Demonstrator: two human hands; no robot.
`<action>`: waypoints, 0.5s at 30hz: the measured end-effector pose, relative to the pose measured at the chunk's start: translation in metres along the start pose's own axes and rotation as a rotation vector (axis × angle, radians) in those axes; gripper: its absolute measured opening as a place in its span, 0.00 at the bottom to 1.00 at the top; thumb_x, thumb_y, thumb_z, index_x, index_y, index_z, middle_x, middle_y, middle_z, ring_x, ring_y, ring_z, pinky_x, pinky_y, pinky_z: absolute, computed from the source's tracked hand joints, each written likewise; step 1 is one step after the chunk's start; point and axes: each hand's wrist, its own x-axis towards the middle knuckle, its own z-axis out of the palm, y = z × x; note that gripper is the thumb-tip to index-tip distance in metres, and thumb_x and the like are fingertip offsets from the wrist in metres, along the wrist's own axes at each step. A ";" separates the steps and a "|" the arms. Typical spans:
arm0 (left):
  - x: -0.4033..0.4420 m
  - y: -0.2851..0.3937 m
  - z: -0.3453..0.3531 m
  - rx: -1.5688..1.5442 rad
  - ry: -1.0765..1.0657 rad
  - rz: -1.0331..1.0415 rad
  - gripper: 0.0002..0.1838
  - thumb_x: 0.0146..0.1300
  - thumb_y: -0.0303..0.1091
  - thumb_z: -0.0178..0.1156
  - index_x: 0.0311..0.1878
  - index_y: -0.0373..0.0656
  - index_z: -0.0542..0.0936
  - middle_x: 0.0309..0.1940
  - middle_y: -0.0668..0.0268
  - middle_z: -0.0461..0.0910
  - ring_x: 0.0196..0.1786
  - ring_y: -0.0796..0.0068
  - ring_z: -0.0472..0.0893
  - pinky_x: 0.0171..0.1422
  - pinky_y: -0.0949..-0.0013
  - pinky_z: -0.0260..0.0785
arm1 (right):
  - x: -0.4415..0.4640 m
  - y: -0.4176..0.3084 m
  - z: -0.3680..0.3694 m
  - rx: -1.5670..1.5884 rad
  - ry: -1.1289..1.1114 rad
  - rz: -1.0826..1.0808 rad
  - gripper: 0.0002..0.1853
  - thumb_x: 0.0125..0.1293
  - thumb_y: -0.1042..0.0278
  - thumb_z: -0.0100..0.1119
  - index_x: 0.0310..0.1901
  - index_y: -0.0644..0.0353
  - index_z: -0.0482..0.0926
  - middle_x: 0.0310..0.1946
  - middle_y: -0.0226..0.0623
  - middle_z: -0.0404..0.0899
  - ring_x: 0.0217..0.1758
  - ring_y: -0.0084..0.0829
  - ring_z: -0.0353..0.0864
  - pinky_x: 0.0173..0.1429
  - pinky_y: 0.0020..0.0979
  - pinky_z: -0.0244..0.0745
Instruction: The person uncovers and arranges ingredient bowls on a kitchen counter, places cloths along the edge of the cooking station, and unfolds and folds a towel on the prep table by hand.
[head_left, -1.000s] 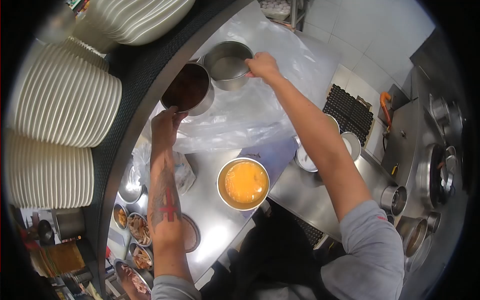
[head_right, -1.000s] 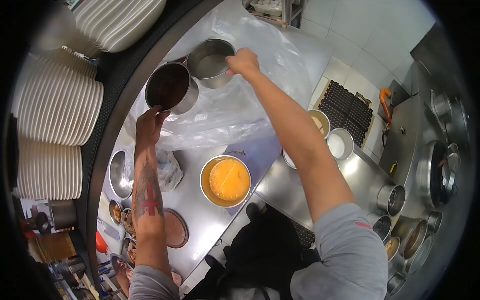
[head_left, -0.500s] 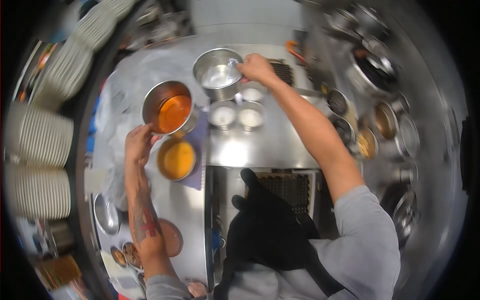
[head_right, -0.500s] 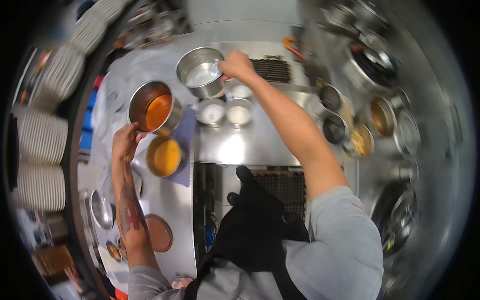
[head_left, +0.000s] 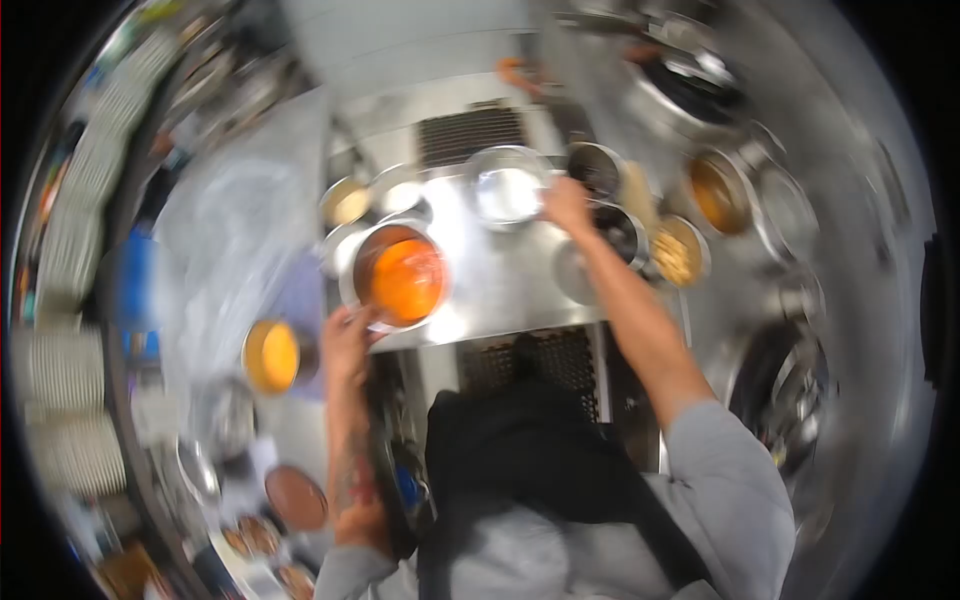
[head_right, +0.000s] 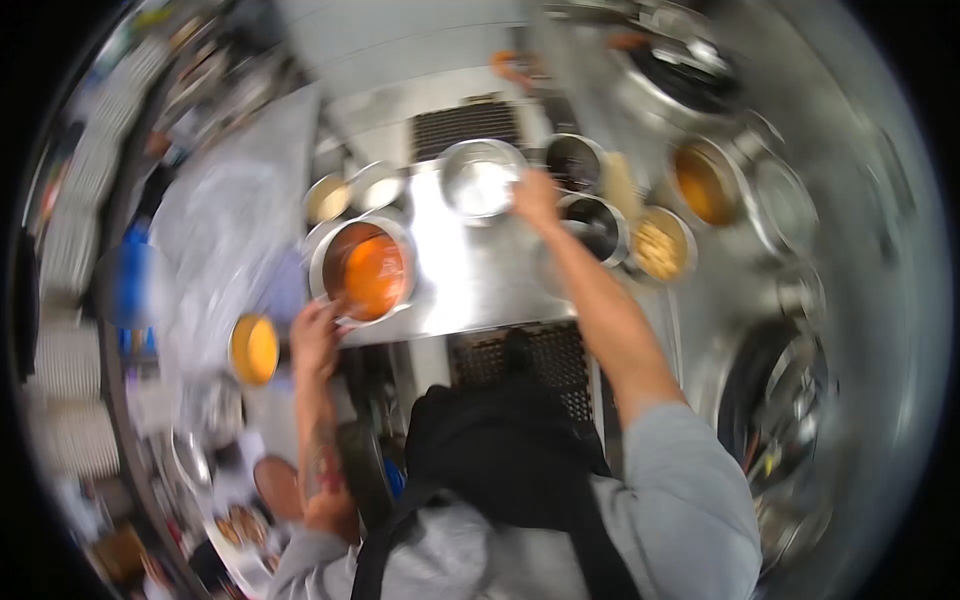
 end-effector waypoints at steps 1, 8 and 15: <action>-0.006 -0.011 0.012 0.013 0.030 -0.023 0.08 0.68 0.32 0.64 0.45 0.39 0.83 0.38 0.63 0.86 0.39 0.72 0.87 0.41 0.69 0.82 | 0.014 0.033 0.018 -0.273 -0.182 -0.072 0.19 0.57 0.53 0.72 0.38 0.64 0.86 0.37 0.52 0.85 0.41 0.50 0.86 0.50 0.47 0.80; -0.016 -0.096 0.048 -0.199 0.235 0.054 0.14 0.60 0.31 0.73 0.29 0.38 0.75 0.29 0.56 0.83 0.24 0.67 0.85 0.23 0.65 0.79 | 0.086 0.126 0.115 -0.737 -0.009 -0.590 0.26 0.61 0.43 0.70 0.42 0.63 0.84 0.34 0.49 0.86 0.37 0.50 0.86 0.42 0.49 0.80; -0.048 -0.111 0.046 -0.056 0.337 0.083 0.13 0.58 0.26 0.68 0.27 0.37 0.72 0.23 0.60 0.78 0.23 0.68 0.87 0.21 0.68 0.78 | 0.068 0.061 0.140 1.032 -0.117 0.478 0.27 0.72 0.68 0.55 0.57 0.92 0.67 0.58 0.61 0.72 0.48 0.50 0.84 0.53 0.39 0.92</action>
